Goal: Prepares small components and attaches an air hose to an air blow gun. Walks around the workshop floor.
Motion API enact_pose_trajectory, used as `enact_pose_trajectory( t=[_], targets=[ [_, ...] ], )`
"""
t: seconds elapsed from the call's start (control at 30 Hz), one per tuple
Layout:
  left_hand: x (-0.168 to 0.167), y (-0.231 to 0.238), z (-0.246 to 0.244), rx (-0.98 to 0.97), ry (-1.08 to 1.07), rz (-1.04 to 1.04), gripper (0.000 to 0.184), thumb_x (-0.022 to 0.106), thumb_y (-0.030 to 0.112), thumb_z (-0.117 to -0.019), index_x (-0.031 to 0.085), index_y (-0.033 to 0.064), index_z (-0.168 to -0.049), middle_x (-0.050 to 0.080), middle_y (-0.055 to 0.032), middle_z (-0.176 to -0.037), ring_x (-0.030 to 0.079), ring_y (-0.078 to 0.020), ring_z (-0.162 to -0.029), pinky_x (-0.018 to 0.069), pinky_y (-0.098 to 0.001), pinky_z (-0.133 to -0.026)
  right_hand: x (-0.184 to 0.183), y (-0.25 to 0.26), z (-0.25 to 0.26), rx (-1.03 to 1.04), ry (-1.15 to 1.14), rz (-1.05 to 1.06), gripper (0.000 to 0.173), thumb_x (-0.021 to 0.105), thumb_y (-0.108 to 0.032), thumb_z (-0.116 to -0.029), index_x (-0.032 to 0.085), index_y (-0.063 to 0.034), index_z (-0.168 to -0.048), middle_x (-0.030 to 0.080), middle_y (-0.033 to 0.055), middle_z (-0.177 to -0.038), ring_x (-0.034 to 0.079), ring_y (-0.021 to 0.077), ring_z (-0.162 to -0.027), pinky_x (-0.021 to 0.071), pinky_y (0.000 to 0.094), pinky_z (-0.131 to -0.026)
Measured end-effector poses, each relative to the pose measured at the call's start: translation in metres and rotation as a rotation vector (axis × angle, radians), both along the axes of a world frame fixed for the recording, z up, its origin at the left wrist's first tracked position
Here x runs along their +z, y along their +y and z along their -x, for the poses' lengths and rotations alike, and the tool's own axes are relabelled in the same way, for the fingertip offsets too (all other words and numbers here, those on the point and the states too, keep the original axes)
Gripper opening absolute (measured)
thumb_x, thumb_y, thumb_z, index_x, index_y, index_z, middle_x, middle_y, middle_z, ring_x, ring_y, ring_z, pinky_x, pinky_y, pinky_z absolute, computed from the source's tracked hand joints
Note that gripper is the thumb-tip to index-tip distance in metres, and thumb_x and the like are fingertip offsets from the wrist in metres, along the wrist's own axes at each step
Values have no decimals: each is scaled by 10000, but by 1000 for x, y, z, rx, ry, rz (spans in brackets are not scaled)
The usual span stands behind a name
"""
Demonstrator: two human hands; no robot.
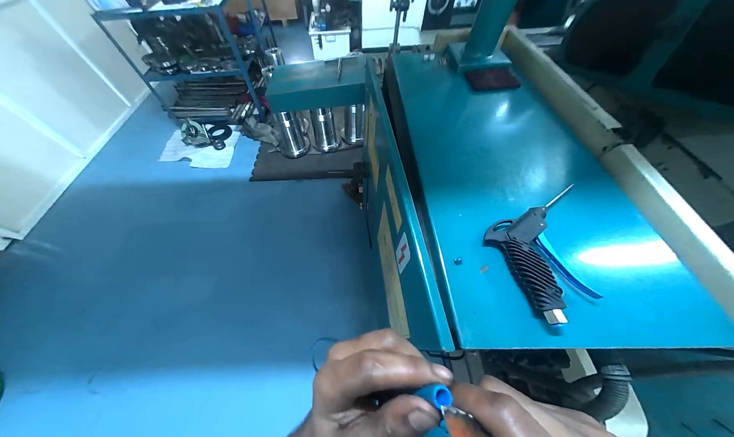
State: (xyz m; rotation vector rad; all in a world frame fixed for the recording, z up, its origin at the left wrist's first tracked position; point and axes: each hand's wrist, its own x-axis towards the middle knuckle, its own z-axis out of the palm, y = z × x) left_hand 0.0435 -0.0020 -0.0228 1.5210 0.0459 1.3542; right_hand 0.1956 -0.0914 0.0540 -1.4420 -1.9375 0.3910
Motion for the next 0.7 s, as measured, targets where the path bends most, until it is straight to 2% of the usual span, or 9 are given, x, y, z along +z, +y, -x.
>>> enact_pose_trajectory(
  t=[0.7],
  targets=[
    [-6, 2, 1, 23, 15, -57, 223, 569, 214, -1063, 662, 53, -1187, 648, -18, -992, 628, -28, -870, 527, -149, -782, 0, -1, 4, -21, -15, 19, 429, 387, -245, -1120, 657, 21, -919, 631, 151, -693, 604, 228, -578, 441, 328, -493]
  ],
)
